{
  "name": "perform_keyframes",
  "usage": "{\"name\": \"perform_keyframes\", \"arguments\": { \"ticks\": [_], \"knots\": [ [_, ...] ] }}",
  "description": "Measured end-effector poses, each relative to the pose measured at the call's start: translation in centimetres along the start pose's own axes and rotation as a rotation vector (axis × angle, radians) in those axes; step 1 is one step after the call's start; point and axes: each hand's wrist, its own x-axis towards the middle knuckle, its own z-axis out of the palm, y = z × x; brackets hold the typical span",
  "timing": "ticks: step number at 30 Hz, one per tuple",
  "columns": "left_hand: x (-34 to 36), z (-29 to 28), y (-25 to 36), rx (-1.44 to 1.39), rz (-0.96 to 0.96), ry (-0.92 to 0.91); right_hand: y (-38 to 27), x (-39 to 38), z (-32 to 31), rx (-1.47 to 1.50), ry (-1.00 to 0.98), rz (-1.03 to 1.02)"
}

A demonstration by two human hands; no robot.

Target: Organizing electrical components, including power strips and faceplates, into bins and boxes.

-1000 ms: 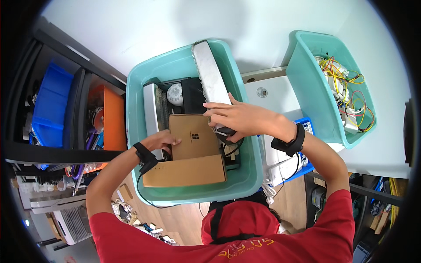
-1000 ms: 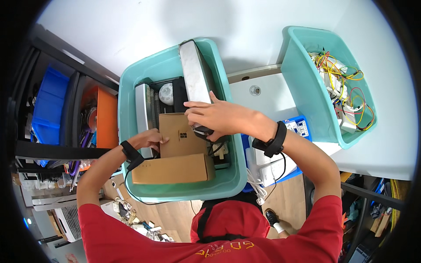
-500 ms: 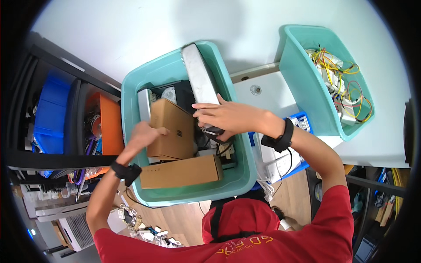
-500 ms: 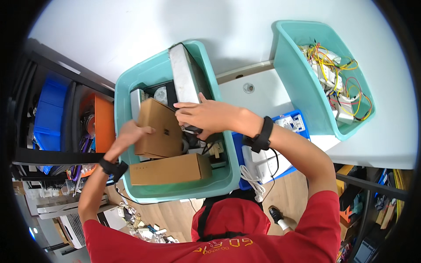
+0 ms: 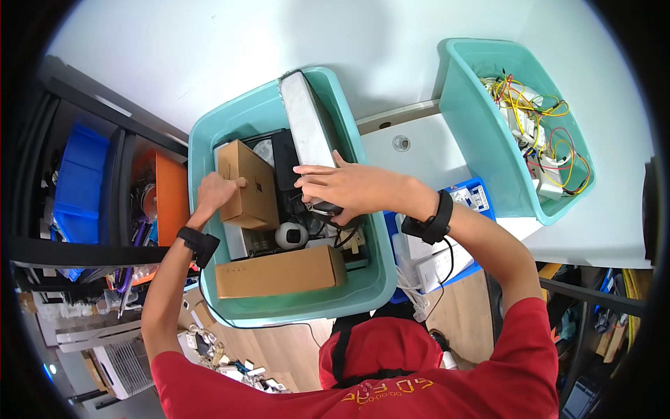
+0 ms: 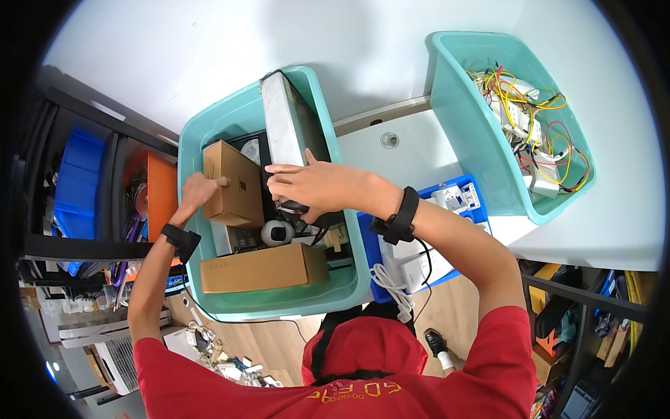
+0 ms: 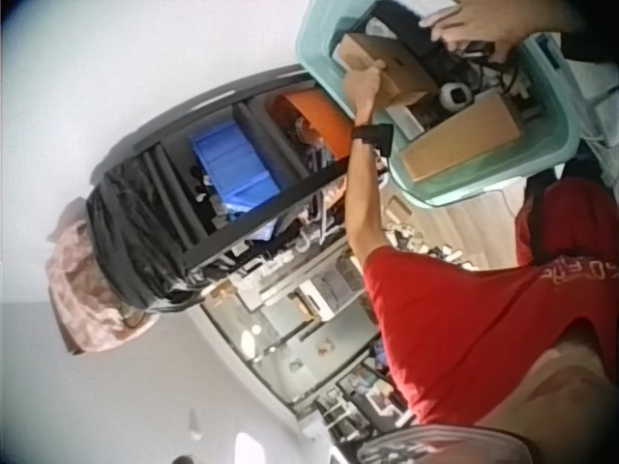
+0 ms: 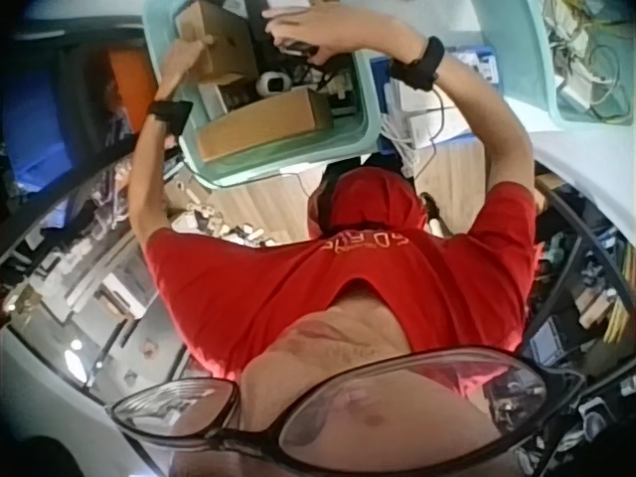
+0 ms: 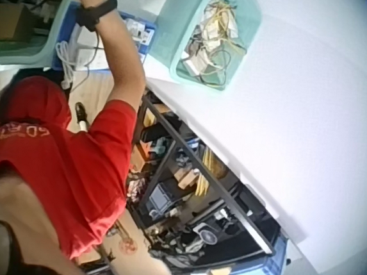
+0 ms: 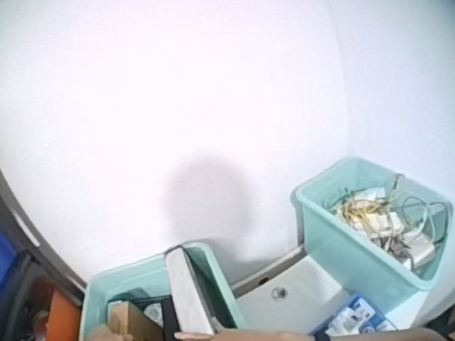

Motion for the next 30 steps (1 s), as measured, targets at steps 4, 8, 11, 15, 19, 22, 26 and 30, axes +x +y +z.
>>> {"name": "perform_keyframes", "arguments": {
  "ticks": [4, 8, 11, 15, 19, 22, 26, 30],
  "knots": [
    [0.4, 1.7, -0.2, 0.128, 0.042, 0.029, 0.3, -0.3, 0.1, 0.003, 0.007, 0.006],
    [1.0, 3.3, 0.2, 0.148, 0.036, 0.075, 0.2, -0.2, -0.3, 0.012, -0.030, 0.031],
    [2.1, 3.8, 0.6, 0.126, 0.032, 0.086, 0.3, -0.2, -0.3, 0.015, -0.040, 0.020],
    [3.5, 3.4, -0.4, 0.114, 0.042, 0.029, 0.3, -0.2, -0.2, 0.021, -0.032, 0.020],
    [3.6, 2.7, -0.5, 0.114, 0.043, 0.008, 0.2, -0.1, -0.3, 0.009, -0.044, 0.026],
    [3.2, 2.0, -0.5, 0.090, 0.095, -0.040, 0.5, -0.2, -0.1, 0.018, -0.044, 0.021],
    [1.5, 1.1, -1.3, 0.006, 0.124, -0.047, 0.6, 0.1, 0.1, 0.030, -0.027, -0.002],
    [-2.4, -2.2, 0.8, -0.032, 0.066, -0.028, 0.7, -0.4, -0.1, 0.043, -0.026, 0.005]
  ]
}}
